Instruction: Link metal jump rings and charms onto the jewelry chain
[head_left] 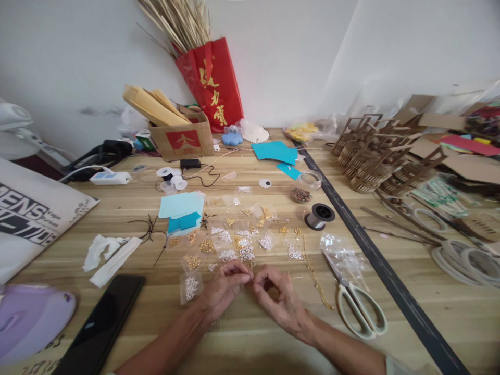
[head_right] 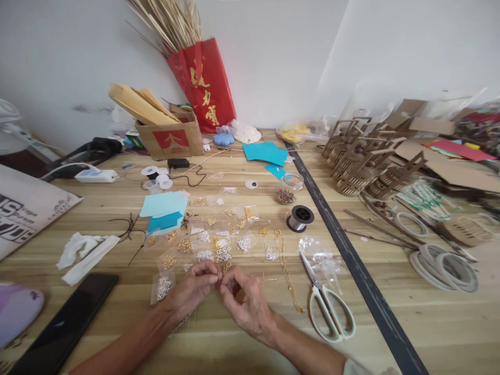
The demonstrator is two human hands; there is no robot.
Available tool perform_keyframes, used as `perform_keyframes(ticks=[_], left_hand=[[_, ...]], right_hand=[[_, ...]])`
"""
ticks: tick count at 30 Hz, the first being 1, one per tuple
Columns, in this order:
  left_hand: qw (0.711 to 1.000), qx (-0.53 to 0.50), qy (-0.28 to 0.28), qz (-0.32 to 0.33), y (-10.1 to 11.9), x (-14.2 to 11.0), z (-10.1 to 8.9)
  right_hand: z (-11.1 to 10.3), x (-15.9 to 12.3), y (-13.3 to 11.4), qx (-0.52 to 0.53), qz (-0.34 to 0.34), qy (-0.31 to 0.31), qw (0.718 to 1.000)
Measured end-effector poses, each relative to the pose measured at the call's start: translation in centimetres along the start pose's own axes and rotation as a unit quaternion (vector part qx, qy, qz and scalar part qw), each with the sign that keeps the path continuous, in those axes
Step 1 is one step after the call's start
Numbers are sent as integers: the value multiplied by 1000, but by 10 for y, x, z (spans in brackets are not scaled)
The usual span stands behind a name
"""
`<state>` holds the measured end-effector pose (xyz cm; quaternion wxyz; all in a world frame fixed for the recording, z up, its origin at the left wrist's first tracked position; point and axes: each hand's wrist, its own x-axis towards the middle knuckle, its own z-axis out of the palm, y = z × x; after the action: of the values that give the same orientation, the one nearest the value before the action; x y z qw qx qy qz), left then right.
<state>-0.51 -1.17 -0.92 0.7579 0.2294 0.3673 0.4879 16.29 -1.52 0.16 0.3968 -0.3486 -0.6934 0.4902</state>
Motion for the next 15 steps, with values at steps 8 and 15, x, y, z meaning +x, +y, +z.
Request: perform_keyframes(ticks=[8, 15], left_hand=[[1000, 0, -5, -5, -1, 0, -2], [1000, 9, -2, -3, -3, 0, -3]], right_hand=[[1, 2, -1, -3, -8, 4, 1000], [0, 2, 0, -7, -15, 1, 1000]])
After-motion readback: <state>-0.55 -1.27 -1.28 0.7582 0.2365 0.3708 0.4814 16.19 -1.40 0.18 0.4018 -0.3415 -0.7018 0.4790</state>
